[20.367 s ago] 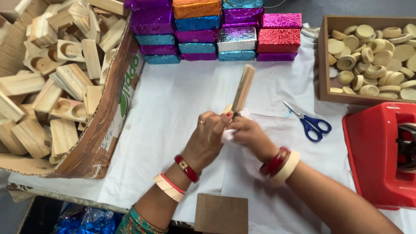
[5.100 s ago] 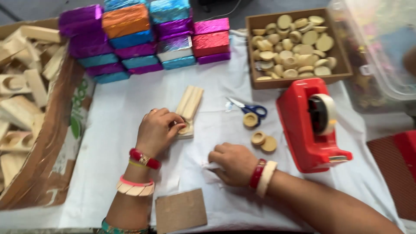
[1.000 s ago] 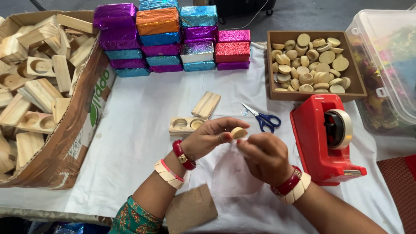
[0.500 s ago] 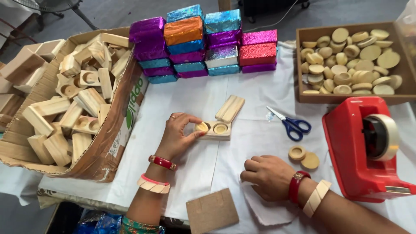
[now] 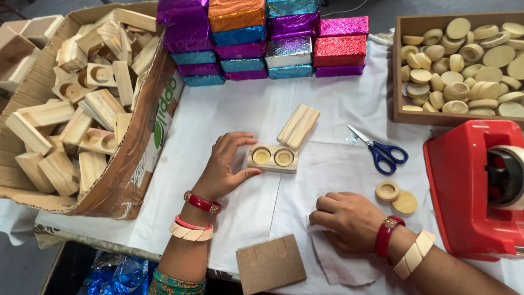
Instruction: The person wipes wooden blocks and small round pieces with a white cloth, then wraps a wooden block in orange metallic paper. The person places the wrapped block with other wrapped blocks on the table.
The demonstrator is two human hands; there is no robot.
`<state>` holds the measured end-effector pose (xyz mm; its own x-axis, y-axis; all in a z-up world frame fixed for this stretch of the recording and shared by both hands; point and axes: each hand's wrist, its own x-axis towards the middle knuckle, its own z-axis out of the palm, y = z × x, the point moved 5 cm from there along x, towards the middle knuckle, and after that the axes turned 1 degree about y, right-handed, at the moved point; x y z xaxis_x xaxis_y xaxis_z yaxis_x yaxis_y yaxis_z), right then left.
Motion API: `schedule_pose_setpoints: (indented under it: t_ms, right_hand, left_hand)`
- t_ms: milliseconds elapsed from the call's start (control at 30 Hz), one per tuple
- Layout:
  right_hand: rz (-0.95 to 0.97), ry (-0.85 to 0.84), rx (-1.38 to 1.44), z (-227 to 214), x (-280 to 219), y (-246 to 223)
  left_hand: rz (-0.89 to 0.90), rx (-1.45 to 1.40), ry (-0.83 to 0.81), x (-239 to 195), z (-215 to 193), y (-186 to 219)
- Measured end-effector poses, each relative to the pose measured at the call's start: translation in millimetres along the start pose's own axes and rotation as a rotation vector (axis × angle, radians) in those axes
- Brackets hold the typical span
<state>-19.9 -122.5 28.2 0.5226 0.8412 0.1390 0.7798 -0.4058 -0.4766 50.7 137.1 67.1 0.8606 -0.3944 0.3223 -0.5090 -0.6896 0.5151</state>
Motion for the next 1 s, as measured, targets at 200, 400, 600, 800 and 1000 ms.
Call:
schedule_pose_setpoints:
  t_ms: [200, 400, 600, 800, 1000]
  right_hand:
    - [-0.010, 0.024, -0.007, -4.0, 0.0, -2.7]
    - [0.040, -0.012, -0.023, -2.9, -0.9, -3.3]
    - [0.023, 0.021, -0.031, -1.5, -2.0, -4.3]
    - [0.068, -0.009, -0.052, 1.0, -2.4, -1.2]
    - [0.078, -0.049, -0.013, 2.3, -0.2, -0.5]
  left_hand:
    - [0.017, -0.038, 0.015, 1.0, 10.7, -9.1]
    - [-0.092, 0.057, -0.078, 0.0, 17.1, -16.6]
    - [-0.204, -0.134, -0.008, -5.3, 9.4, -41.7]
    - [-0.219, 0.047, -0.093, 3.8, 0.6, -30.7]
    - [0.090, 0.038, -0.081, 59.3, -15.9, 6.4]
